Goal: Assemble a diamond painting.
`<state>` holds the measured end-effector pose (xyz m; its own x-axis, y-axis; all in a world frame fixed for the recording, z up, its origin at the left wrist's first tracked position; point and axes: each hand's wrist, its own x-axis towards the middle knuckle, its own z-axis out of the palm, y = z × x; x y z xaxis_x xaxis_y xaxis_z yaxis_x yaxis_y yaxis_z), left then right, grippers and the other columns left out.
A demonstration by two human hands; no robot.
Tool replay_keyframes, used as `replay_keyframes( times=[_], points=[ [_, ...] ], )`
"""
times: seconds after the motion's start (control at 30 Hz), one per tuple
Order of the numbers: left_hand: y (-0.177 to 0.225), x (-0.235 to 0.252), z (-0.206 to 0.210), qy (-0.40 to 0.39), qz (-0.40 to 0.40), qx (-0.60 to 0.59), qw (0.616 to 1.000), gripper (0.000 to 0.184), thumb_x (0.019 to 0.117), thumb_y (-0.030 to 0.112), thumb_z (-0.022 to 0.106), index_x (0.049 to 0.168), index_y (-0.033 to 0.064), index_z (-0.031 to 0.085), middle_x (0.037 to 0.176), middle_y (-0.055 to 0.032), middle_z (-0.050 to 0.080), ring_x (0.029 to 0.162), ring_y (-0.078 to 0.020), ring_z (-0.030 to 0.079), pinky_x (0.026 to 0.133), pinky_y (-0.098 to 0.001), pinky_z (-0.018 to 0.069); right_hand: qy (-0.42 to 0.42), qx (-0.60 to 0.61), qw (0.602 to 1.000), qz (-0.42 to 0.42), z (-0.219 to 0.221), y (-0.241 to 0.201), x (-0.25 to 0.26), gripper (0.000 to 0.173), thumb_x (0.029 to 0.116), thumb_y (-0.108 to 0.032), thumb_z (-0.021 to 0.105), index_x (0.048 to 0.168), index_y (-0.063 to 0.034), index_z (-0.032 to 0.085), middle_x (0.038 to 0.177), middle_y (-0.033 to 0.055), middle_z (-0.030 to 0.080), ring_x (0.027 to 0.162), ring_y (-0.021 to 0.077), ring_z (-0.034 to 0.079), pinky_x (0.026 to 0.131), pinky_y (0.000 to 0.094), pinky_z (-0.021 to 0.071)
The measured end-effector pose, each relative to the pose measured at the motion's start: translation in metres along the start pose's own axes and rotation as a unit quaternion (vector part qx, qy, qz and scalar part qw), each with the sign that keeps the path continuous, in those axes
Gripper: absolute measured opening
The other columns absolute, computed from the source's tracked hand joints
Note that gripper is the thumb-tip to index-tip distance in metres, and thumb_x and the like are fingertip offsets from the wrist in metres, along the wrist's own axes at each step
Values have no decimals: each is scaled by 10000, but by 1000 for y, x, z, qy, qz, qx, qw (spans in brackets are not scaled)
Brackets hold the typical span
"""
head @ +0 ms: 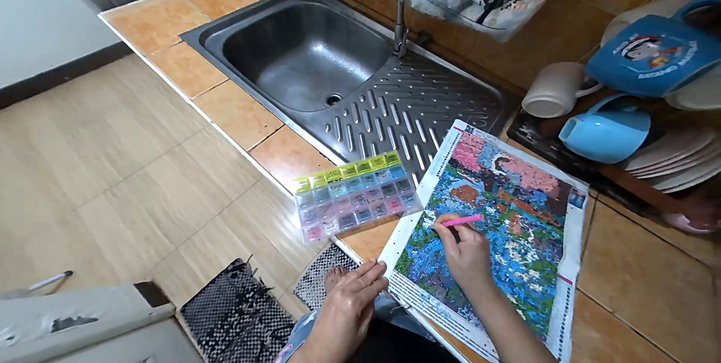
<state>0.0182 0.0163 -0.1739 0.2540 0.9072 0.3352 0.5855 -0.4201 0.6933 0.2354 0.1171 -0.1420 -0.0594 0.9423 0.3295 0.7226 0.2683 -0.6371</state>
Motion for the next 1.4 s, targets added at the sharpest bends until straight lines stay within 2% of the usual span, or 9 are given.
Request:
replay_keyframes(
  times=[0.1, 0.2, 0.27, 0.37, 0.47, 0.87, 1.03, 1.4],
  points=[
    [1, 0, 0, 3, 0, 7, 1000, 306, 878, -10, 556, 1074, 42, 785, 1259, -100, 729, 1237, -288, 664, 1043, -394, 525, -16, -9, 1000, 1, -1, -1, 4, 197, 957, -122, 575, 889, 1, 713, 858, 105, 698, 757, 214, 671, 690, 388, 557],
    [3, 0, 0, 4, -5, 11, 1000, 316, 870, -18, 559, 1079, 48, 787, 1264, -94, 727, 1240, -286, 662, 1039, -397, 528, -13, -7, 1000, 0, -1, 0, 3, 180, 950, -114, 576, 894, -1, 703, 851, 104, 692, 760, 215, 666, 697, 389, 552],
    [3, 0, 1, 3, -7, 10, 1000, 319, 870, -28, 558, 1080, 43, 786, 1263, -94, 727, 1242, -288, 661, 1038, -401, 529, -4, 16, 1000, 19, -1, 1, 1, 173, 951, -109, 582, 923, 15, 699, 846, 105, 684, 744, 181, 651, 698, 357, 546],
    [4, 0, 1, 0, -10, 8, 1000, 315, 873, -32, 556, 1079, 39, 784, 1262, -98, 727, 1239, -292, 662, 1040, -404, 527, 25, 104, 992, 66, 3, 11, -5, 199, 968, -124, 553, 989, 41, 663, 874, 63, 670, 766, 62, 633, 731, 230, 543],
    [4, 0, 0, -5, -9, 7, 1000, 321, 872, -34, 556, 1088, 40, 781, 1275, -101, 721, 1251, -289, 655, 1053, -405, 519, 49, 155, 983, 84, 4, 15, -9, 208, 974, -104, 536, 1032, 71, 633, 879, 44, 666, 786, 17, 639, 756, 200, 551],
    [3, -1, 1, -1, -9, 2, 1000, 327, 862, -40, 557, 1086, 38, 781, 1270, -103, 723, 1247, -294, 657, 1048, -402, 520, 59, 122, 989, 67, 9, 16, -10, 207, 969, -126, 573, 1010, 50, 675, 881, 72, 687, 768, 42, 647, 738, 209, 549],
    [3, 0, 1, -2, -9, 4, 1000, 329, 859, -45, 553, 1084, 36, 780, 1269, -105, 723, 1247, -294, 656, 1051, -403, 518, 56, 120, 989, 62, 9, 16, -11, 197, 963, -131, 574, 982, 34, 679, 857, 45, 682, 753, 18, 633, 730, 179, 536],
    [2, -1, 1, -1, -7, 3, 1000, 330, 863, -42, 548, 1077, 43, 784, 1263, -102, 726, 1245, -286, 658, 1059, -394, 514, 68, 136, 986, 61, 10, 18, -11, 204, 963, -121, 568, 1009, 52, 666, 873, 55, 685, 763, 30, 650, 737, 192, 553]
  ],
)
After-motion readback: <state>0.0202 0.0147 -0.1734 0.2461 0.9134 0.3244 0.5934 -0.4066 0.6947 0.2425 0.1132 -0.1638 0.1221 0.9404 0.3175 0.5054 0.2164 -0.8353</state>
